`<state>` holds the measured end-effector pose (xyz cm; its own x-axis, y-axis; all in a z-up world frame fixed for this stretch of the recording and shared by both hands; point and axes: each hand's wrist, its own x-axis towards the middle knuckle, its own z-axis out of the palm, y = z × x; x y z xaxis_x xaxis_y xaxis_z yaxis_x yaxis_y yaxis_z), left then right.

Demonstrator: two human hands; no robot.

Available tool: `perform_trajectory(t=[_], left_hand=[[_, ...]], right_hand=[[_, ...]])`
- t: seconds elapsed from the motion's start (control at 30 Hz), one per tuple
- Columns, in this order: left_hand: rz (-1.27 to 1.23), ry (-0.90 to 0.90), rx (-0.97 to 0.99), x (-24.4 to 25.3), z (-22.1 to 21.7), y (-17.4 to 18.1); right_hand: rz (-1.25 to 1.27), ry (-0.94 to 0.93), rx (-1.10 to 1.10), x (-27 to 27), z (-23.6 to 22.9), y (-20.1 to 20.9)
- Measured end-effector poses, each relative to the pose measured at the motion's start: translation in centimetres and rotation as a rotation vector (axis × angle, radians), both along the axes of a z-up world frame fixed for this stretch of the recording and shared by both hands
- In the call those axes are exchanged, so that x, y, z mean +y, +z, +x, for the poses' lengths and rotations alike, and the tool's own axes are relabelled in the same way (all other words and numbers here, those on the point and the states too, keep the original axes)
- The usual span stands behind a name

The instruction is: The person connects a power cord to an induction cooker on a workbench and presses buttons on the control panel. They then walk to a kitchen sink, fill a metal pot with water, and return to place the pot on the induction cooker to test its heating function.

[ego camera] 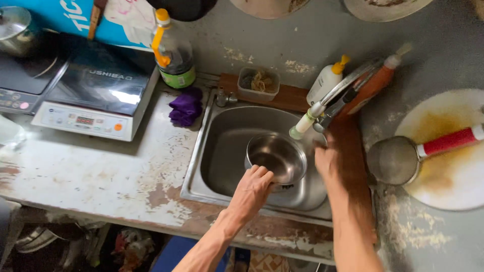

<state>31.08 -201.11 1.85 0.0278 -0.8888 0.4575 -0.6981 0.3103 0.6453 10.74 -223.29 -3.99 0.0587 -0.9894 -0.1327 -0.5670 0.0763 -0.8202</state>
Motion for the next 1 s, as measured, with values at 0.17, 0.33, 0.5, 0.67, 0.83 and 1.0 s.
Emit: perform_trajectory(t=[0.17,0.33,0.5,0.67,0.83,1.0], left_hand=[[-0.024,0.025,-0.054,-4.1,-1.1,-1.6],[-0.036,-0.004,-0.033,-5.2,-1.7,-1.4],[-0.009,0.033,-0.04,-4.9,-1.9,-2.1],[0.009,0.071,-0.054,-4.6,-1.8,-2.6],[-0.019,0.079,-0.028,-4.6,-2.1,-3.2],[-0.017,0.097,-0.022,-4.7,-2.3,-3.4]], right_hand=[[-0.329,0.338,-0.086,-9.2,1.8,-0.6],[-0.079,0.387,0.235,-7.4,2.6,3.2],[-0.126,0.331,0.096,-7.5,1.9,1.6],[-0.177,0.367,-0.011,-6.5,2.3,4.1],[-0.353,0.391,0.352,-5.2,3.1,6.9],[-0.43,0.379,0.441,-6.4,3.5,6.1]])
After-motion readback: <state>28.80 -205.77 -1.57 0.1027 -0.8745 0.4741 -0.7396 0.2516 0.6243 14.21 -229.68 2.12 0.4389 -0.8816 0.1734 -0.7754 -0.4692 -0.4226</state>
